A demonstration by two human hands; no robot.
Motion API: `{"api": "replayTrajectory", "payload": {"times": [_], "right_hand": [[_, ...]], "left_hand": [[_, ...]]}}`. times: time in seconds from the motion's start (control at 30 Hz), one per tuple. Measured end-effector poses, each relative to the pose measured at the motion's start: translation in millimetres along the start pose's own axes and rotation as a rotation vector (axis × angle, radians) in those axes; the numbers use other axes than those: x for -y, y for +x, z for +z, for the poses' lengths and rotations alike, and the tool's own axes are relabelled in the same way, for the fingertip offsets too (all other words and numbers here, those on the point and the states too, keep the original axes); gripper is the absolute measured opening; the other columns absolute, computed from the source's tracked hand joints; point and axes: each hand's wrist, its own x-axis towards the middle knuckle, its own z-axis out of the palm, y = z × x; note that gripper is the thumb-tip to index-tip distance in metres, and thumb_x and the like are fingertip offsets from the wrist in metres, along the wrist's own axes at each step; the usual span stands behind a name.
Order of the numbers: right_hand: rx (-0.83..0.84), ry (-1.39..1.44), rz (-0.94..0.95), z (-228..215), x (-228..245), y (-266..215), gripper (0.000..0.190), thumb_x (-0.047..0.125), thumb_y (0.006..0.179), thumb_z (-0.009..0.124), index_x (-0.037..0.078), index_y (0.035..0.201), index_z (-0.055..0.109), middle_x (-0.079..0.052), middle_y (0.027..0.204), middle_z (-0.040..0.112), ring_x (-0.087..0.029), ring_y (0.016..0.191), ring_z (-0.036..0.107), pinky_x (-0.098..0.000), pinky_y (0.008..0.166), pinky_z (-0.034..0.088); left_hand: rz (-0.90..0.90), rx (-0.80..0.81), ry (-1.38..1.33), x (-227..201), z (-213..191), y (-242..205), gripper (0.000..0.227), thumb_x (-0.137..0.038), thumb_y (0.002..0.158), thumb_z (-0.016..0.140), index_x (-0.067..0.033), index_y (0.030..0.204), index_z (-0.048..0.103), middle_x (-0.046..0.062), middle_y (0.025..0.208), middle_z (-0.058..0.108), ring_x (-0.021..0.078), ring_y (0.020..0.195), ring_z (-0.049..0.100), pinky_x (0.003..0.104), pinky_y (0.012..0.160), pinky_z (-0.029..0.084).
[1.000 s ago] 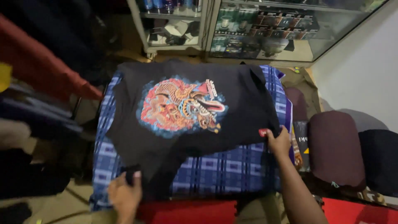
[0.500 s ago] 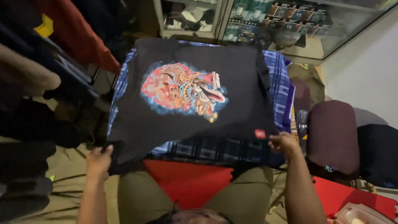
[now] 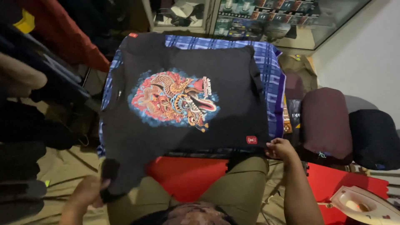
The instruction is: Ironing a black t-shirt with a graphic print on an ironing board and then folding it.
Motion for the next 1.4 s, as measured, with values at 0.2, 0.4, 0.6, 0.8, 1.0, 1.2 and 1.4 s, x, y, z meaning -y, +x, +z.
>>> {"api": "replayTrajectory", "payload": {"times": [0.2,0.4,0.6,0.8,1.0,1.2,1.4], "right_hand": [[-0.394,-1.005,-0.214,35.9,42.2,22.3,0.034,0.035,0.089,0.057,0.004,0.103,0.063,-0.029,0.107,0.072,-0.051,0.101,0.067,-0.0582,0.083,0.051],[-0.342,-0.823,-1.282,158.6,115.2,81.6,0.069,0.039,0.088,0.08,-0.004,0.138,0.058,-0.03,0.14,0.057,-0.043,0.136,0.051,-0.049,0.118,0.037],[-0.279,-0.914,-1.294,156.7,150.4,175.0,0.072,0.052,0.092,0.07,0.005,0.145,0.056,-0.021,0.146,0.056,-0.04,0.14,0.047,-0.0541,0.117,0.036],[-0.633,-1.204,-0.647,100.1,137.1,183.3,0.077,0.069,0.105,0.034,0.016,0.161,0.04,-0.02,0.17,0.026,-0.04,0.158,0.016,-0.0689,0.124,0.002],[-0.393,-1.093,-1.326,166.4,89.1,67.3,0.076,0.048,0.087,0.07,0.005,0.147,0.053,-0.027,0.156,0.045,-0.047,0.145,0.04,-0.0614,0.115,0.031],[-0.781,-1.262,-1.167,76.7,18.9,63.1,0.065,0.057,0.098,0.062,0.016,0.148,0.062,-0.011,0.158,0.053,-0.031,0.15,0.043,-0.0492,0.124,0.023],[-0.875,-1.321,-1.233,34.6,-22.5,52.7,0.067,0.062,0.092,0.063,0.013,0.138,0.07,-0.015,0.146,0.064,-0.038,0.135,0.059,-0.0531,0.105,0.048]], "left_hand": [[-0.342,-0.186,0.576,-25.9,-2.8,65.8,0.051,-0.028,0.109,0.044,-0.0158,0.158,0.04,0.013,0.146,0.062,0.0409,0.12,0.07,0.053,0.095,0.056],[0.94,-0.554,0.456,-190.5,136.1,53.5,0.035,-0.019,0.091,0.075,-0.006,0.123,0.074,0.024,0.124,0.071,0.0455,0.119,0.065,0.055,0.102,0.051],[0.672,-0.402,0.99,-185.5,189.3,153.3,0.081,-0.07,0.102,0.025,-0.0228,0.167,0.012,0.012,0.174,0.006,0.0311,0.161,-0.005,0.058,0.128,-0.004],[0.907,-0.618,0.842,-160.7,197.0,168.3,0.074,-0.06,0.103,0.038,-0.0243,0.166,0.025,0.017,0.172,0.019,0.0373,0.16,0.011,0.064,0.126,0.01],[1.088,-0.829,0.782,-151.6,196.1,184.7,0.073,-0.061,0.1,0.046,-0.0201,0.16,0.043,0.022,0.166,0.035,0.0406,0.157,0.025,0.066,0.124,0.013],[0.588,-0.507,1.014,-140.2,143.6,162.6,0.073,-0.066,0.102,0.025,-0.0317,0.166,0.015,0.012,0.175,0.007,0.0328,0.161,0.0,0.059,0.128,0.002],[0.26,-0.672,0.652,-47.0,57.0,184.0,0.083,-0.076,0.102,0.016,-0.0263,0.168,0.008,0.007,0.175,0.001,0.0271,0.161,-0.004,0.061,0.127,0.005]]}}
